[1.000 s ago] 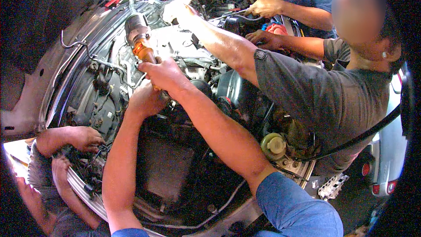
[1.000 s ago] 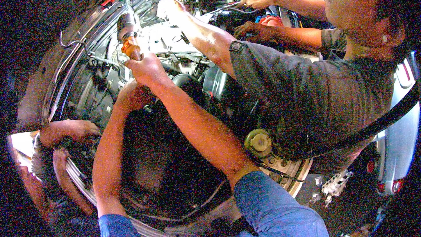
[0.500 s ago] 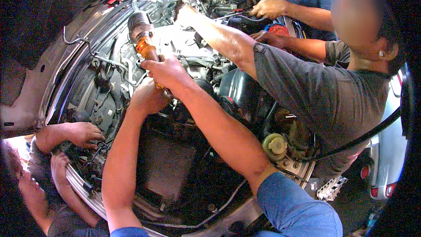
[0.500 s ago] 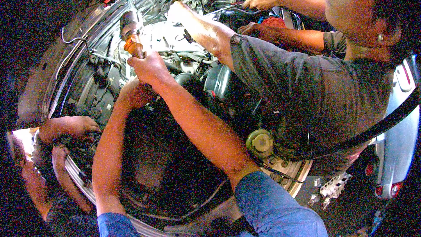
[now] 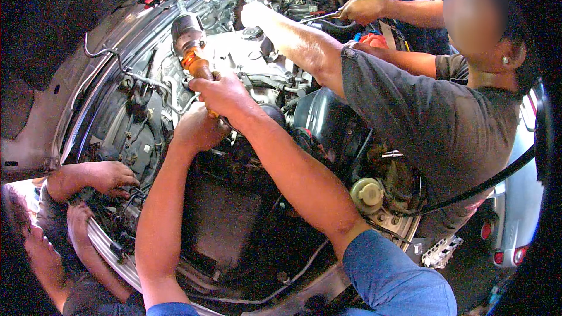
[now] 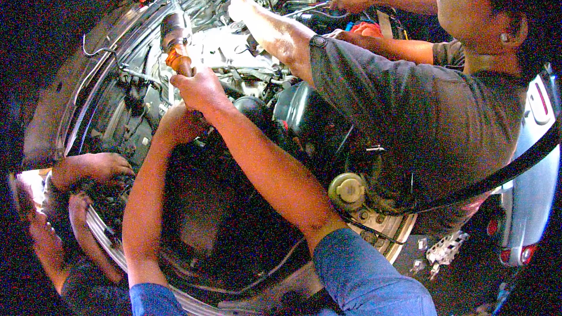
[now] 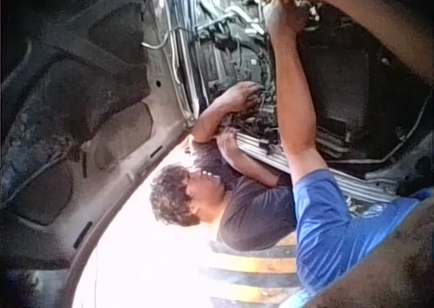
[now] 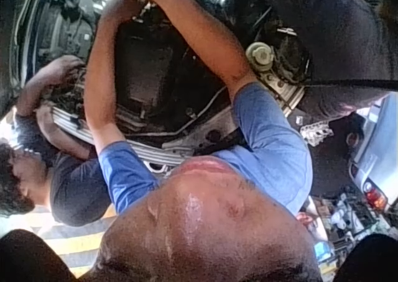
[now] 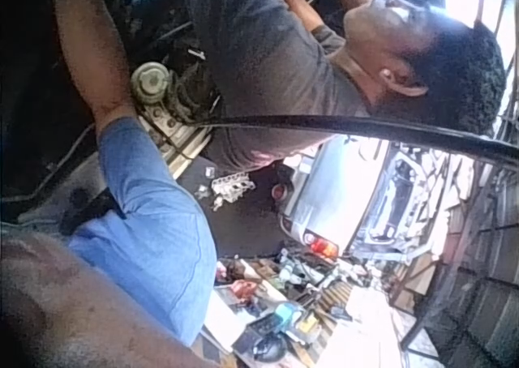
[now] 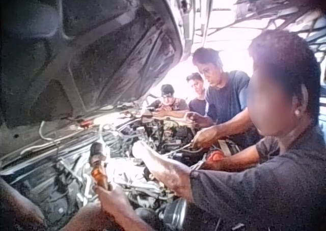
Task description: Group of individuals performing repairs and adjustments on a vehicle engine under the hood.
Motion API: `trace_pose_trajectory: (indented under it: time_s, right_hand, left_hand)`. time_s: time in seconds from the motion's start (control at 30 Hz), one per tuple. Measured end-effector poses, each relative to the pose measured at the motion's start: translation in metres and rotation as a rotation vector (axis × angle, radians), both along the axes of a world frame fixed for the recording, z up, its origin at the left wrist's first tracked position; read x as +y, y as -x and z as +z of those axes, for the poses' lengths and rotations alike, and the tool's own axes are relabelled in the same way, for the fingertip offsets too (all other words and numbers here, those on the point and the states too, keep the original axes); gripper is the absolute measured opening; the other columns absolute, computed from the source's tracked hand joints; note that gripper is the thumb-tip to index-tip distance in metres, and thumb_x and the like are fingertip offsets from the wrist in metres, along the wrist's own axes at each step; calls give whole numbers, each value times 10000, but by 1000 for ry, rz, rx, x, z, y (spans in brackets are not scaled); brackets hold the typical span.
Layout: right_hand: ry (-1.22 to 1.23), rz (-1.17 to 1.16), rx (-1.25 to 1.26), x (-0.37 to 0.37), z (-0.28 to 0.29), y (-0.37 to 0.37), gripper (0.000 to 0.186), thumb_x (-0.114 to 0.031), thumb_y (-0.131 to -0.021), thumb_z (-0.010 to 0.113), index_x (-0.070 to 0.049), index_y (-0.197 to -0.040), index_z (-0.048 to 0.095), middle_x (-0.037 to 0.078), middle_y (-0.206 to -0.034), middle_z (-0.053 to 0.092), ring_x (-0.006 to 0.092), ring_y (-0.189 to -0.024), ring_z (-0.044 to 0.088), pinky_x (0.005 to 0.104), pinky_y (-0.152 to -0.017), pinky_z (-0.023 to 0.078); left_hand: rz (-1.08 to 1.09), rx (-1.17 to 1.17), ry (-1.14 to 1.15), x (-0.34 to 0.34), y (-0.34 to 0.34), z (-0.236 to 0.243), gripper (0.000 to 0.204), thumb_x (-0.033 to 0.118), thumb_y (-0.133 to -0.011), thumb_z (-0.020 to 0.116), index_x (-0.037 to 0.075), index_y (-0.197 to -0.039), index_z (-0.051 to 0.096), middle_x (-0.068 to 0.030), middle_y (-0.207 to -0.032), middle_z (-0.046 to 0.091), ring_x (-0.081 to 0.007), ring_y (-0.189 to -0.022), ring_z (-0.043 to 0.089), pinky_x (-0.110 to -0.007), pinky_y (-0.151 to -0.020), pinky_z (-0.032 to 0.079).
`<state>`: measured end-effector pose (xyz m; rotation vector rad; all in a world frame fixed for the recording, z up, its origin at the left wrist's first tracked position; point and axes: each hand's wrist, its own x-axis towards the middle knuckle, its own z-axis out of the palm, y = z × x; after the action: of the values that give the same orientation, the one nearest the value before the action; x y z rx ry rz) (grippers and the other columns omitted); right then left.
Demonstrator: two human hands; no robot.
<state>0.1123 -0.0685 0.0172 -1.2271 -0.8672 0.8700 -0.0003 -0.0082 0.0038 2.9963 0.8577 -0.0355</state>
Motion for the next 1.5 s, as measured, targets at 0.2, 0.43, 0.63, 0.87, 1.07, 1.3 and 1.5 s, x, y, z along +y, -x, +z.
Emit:
trace_pose_trajectory:
  time_s: [0.2,0.43,0.63,0.87,1.07,1.3,1.5]
  right_hand:
    - [17,-15,-41,2,-1,-1,373,-291,-824,684,19,-1029,645,53,-777,611,143,-690,567,311,-637,450]
    - [12,-38,-76,8,-3,-2,350,-277,-835,681,12,-1029,648,52,-773,613,142,-686,567,312,-641,450]
    - [16,-41,-67,7,-1,0,317,-249,-834,696,12,-1007,652,47,-766,613,136,-676,567,305,-634,451]
    - [44,-22,-29,6,-1,-1,350,-261,-829,702,22,-1028,648,52,-781,622,136,-692,577,304,-641,460]
    - [43,-15,-38,3,1,-1,355,-272,-830,695,19,-1029,651,50,-779,619,133,-687,573,301,-637,458]
    - [39,-3,-29,4,0,-1,354,-277,-830,693,14,-1027,650,50,-772,613,130,-683,567,299,-628,451]
    - [16,-14,-49,5,-2,-2,367,-283,-832,682,25,-1029,649,55,-767,609,139,-683,568,306,-631,453]
  left_hand:
    - [-44,-29,14,10,0,-12,429,344,-808,654,52,-1122,637,-205,-1081,677,-382,-967,665,-481,-831,536]
    - [-73,-39,11,20,2,-17,454,360,-805,653,42,-1128,632,-214,-1078,676,-382,-968,667,-476,-835,540]
    - [-82,-26,-5,28,4,-25,450,362,-802,650,40,-1115,638,-219,-1064,678,-381,-954,671,-475,-830,543]
    - [-59,1,4,12,1,-9,444,360,-796,659,38,-1101,645,-214,-1047,684,-379,-972,664,-466,-840,540]
    - [-69,-66,-18,10,2,-11,415,348,-791,659,36,-1064,659,-215,-1040,685,-379,-970,662,-468,-835,539]
    - [-75,-25,8,19,1,-17,389,320,-791,643,39,-1060,661,-210,-1019,692,-374,-956,668,-468,-825,542]
    - [-95,-51,-1,10,0,-9,384,320,-794,647,40,-1057,660,-214,-1003,693,-380,-940,670,-469,-813,544]
